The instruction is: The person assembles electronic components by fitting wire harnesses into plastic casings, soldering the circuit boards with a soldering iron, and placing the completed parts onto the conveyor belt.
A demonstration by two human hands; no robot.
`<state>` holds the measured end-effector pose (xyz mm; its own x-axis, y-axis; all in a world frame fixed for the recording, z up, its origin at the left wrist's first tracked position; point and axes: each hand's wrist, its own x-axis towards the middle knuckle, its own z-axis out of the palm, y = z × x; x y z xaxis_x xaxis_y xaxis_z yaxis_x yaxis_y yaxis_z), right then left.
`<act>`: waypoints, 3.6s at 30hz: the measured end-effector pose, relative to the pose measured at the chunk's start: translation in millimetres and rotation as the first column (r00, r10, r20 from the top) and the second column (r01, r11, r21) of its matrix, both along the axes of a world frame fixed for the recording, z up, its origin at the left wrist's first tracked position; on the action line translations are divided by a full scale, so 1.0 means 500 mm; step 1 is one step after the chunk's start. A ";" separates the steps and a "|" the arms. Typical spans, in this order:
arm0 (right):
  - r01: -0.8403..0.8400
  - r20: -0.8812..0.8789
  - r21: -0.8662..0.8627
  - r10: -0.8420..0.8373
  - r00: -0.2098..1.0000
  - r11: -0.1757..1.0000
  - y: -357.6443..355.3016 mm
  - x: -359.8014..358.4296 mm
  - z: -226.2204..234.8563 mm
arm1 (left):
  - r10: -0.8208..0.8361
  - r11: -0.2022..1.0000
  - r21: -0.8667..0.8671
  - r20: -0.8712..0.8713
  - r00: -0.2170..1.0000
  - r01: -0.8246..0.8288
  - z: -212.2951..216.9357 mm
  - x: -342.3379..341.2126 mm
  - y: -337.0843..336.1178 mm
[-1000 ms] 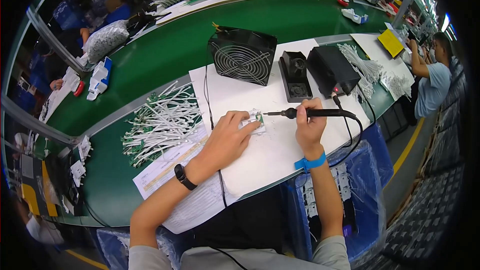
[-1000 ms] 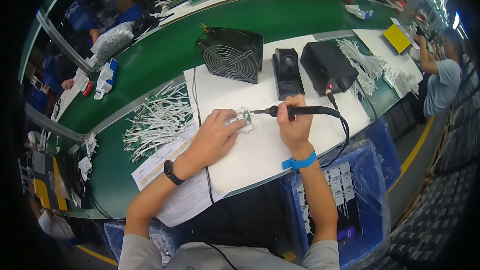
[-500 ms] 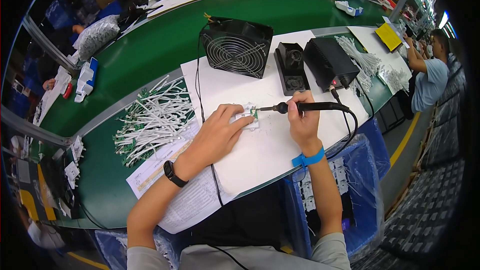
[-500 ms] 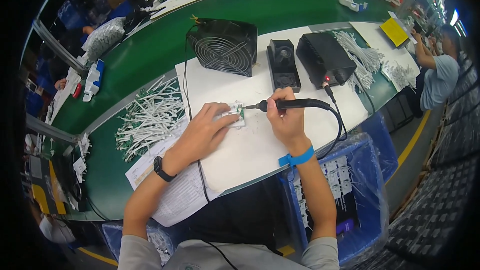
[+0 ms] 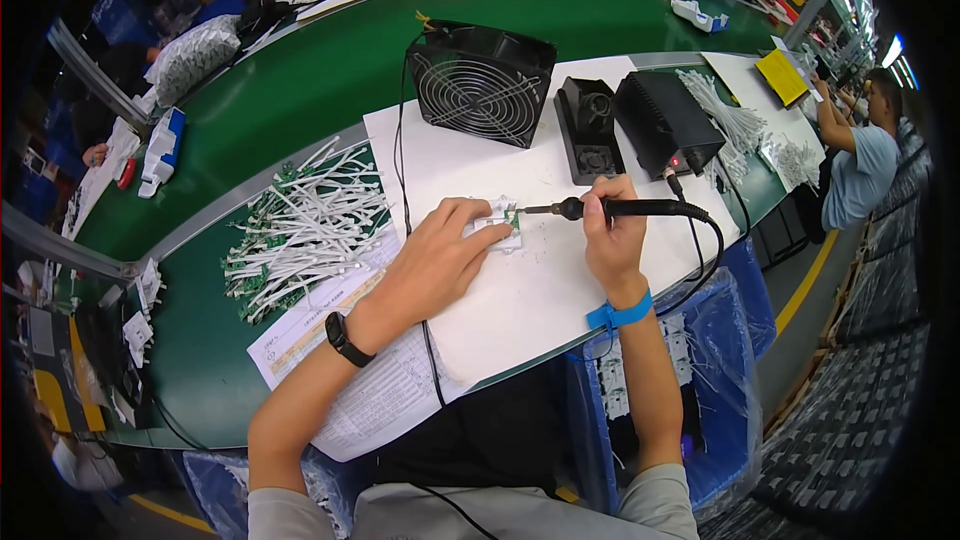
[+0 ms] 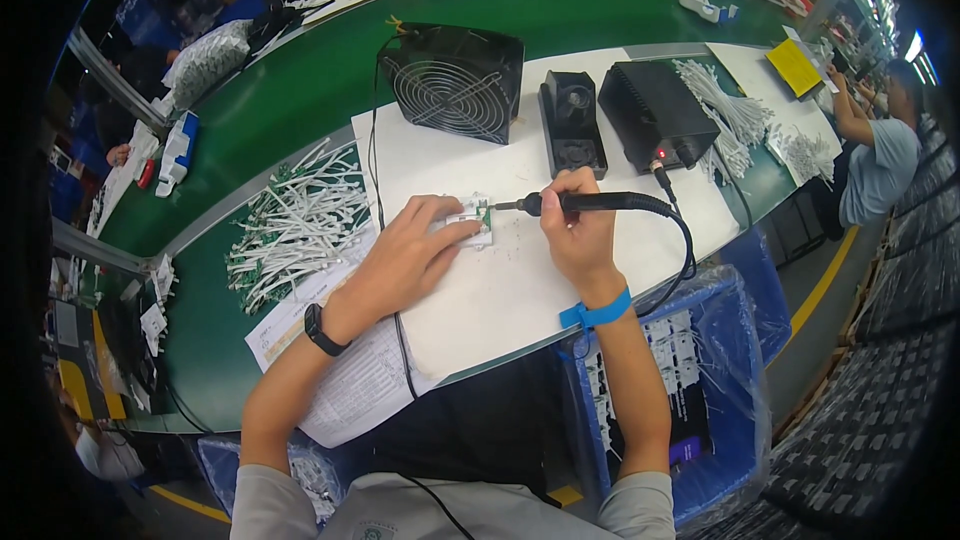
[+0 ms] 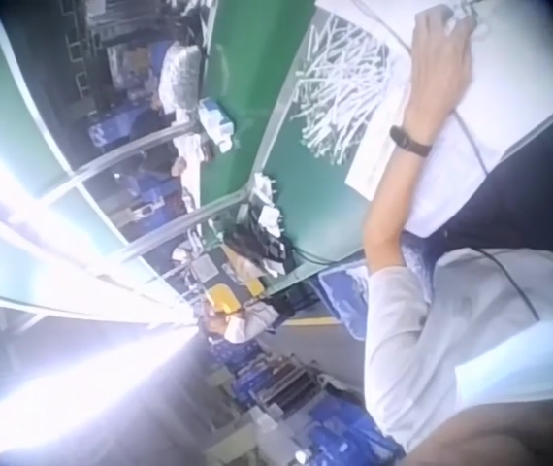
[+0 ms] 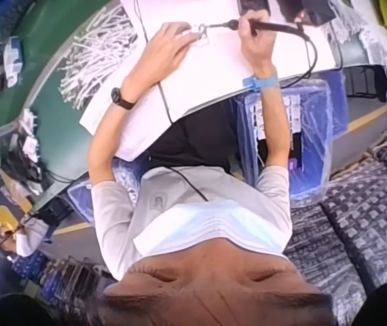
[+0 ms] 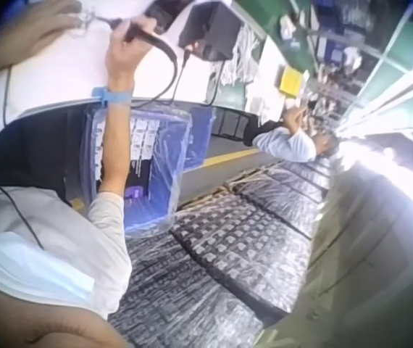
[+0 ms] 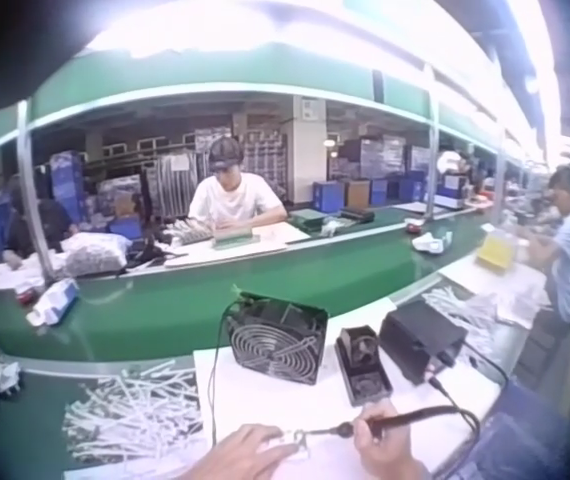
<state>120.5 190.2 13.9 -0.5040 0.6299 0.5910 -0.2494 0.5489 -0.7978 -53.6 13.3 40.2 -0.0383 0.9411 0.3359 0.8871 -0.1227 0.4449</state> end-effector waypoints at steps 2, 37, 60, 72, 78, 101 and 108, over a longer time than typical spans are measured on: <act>-0.001 -0.002 0.004 0.001 1.000 1.000 0.000 -0.001 0.000 | 0.001 1.000 0.000 -0.001 1.000 -0.001 0.000 0.000 0.000; 0.006 0.002 0.001 -0.006 1.000 1.000 0.001 0.000 0.001 | 0.010 1.000 -0.008 0.015 1.000 -0.010 -0.003 0.000 -0.001; 0.094 -0.142 -0.038 -0.098 0.985 0.995 0.007 0.006 0.003 | 0.046 0.996 -0.078 -0.003 0.999 -0.046 0.013 0.012 0.010; -0.102 -0.010 -0.146 0.102 0.995 0.984 0.002 0.011 0.001 | 0.045 0.997 -0.064 -0.130 0.990 -0.053 0.020 -0.012 0.012; -0.118 0.030 -0.088 0.121 0.992 0.989 0.000 0.009 0.011 | 0.063 0.996 -0.055 -0.178 0.982 -0.074 0.009 -0.016 0.010; -0.118 0.057 -0.105 0.125 0.991 0.987 -0.005 0.010 0.013 | 0.075 0.990 -0.102 -0.178 0.981 -0.094 0.006 -0.020 0.006; -0.117 0.024 -0.110 0.120 0.992 0.987 -0.003 0.007 0.011 | 0.081 0.990 -0.096 -0.193 0.978 -0.101 0.004 -0.020 0.009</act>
